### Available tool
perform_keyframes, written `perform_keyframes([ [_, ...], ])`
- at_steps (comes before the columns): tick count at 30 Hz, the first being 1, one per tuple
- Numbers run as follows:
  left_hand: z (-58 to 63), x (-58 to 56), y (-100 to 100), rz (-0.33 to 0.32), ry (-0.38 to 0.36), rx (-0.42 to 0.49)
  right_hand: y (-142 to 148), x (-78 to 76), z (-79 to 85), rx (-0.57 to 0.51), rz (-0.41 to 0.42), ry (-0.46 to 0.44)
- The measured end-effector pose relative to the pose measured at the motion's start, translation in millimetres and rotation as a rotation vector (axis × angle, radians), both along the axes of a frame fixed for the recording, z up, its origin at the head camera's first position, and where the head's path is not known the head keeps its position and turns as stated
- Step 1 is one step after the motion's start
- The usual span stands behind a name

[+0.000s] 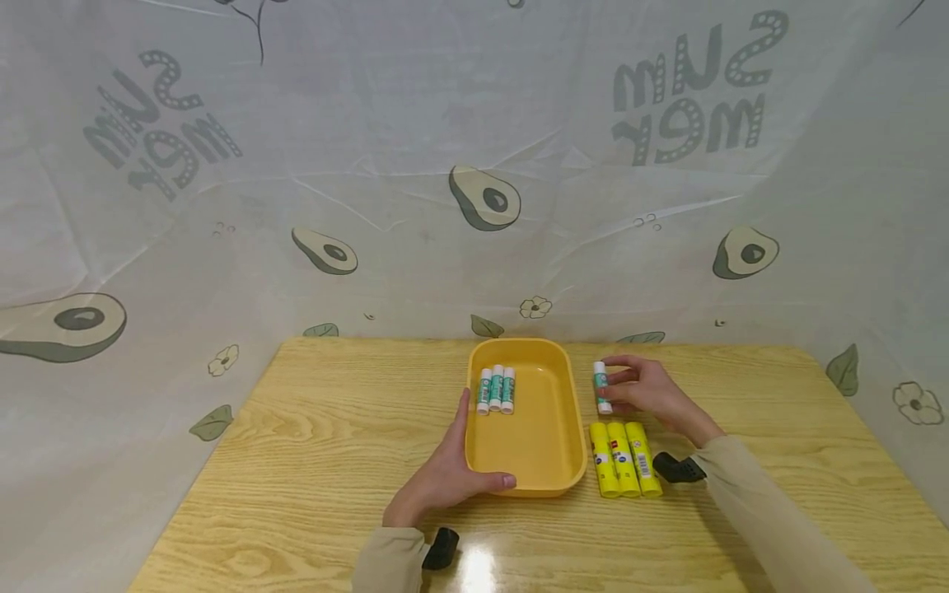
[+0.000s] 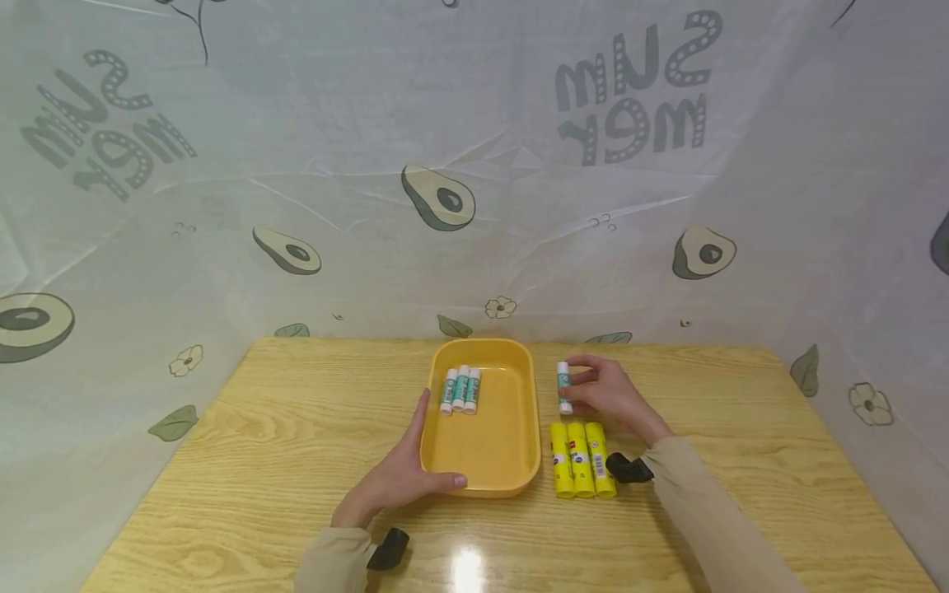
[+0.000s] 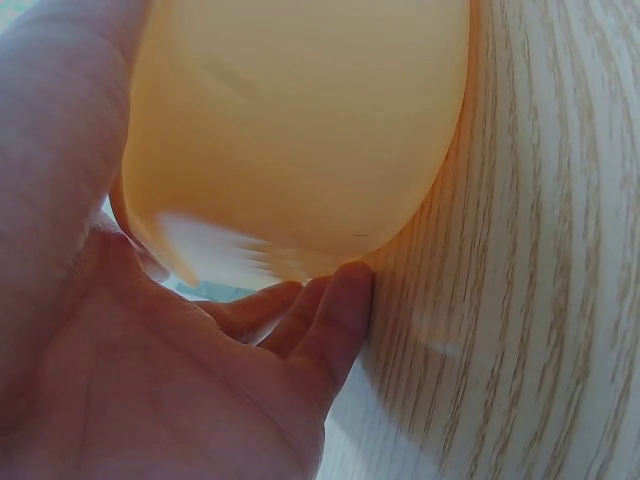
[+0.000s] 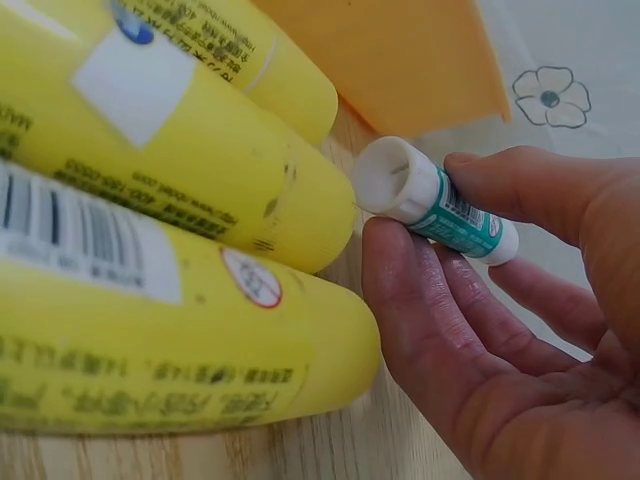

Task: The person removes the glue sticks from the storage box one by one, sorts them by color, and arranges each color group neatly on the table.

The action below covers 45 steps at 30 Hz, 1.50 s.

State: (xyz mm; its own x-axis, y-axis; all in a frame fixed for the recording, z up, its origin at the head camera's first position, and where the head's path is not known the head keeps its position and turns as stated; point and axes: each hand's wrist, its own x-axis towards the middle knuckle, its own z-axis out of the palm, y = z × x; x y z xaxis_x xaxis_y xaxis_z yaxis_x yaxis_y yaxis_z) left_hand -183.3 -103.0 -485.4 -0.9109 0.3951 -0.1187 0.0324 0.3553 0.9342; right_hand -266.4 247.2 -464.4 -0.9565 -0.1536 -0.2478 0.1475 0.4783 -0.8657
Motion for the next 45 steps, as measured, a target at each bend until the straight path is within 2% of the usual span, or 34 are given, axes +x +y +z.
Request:
perform_keyframes([
  [8,0.8,0.4,-0.8,0.003,-0.003,-0.008,-4.5,-4.8,2.5,0.011,0.043,-0.023],
  [18,0.8,0.0,-0.3,0.006,-0.004,-0.034,-5.7,-12.9,-3.9,0.049,0.081,-0.049],
  [25,2.4,0.2,-0.2,0.003,-0.011,-0.04,-6.2,-13.1,-1.8,0.05,0.122,-0.031],
  [38,2.6,-1.9,-0.7,-0.012,0.004,-0.019,-6.5,-12.8,-1.1,0.049,0.143,-0.038],
  [45,2.3,-1.6,-0.8,-0.011,0.002,-0.028,-6.5,-12.7,-0.1,0.056,0.124,-0.063],
])
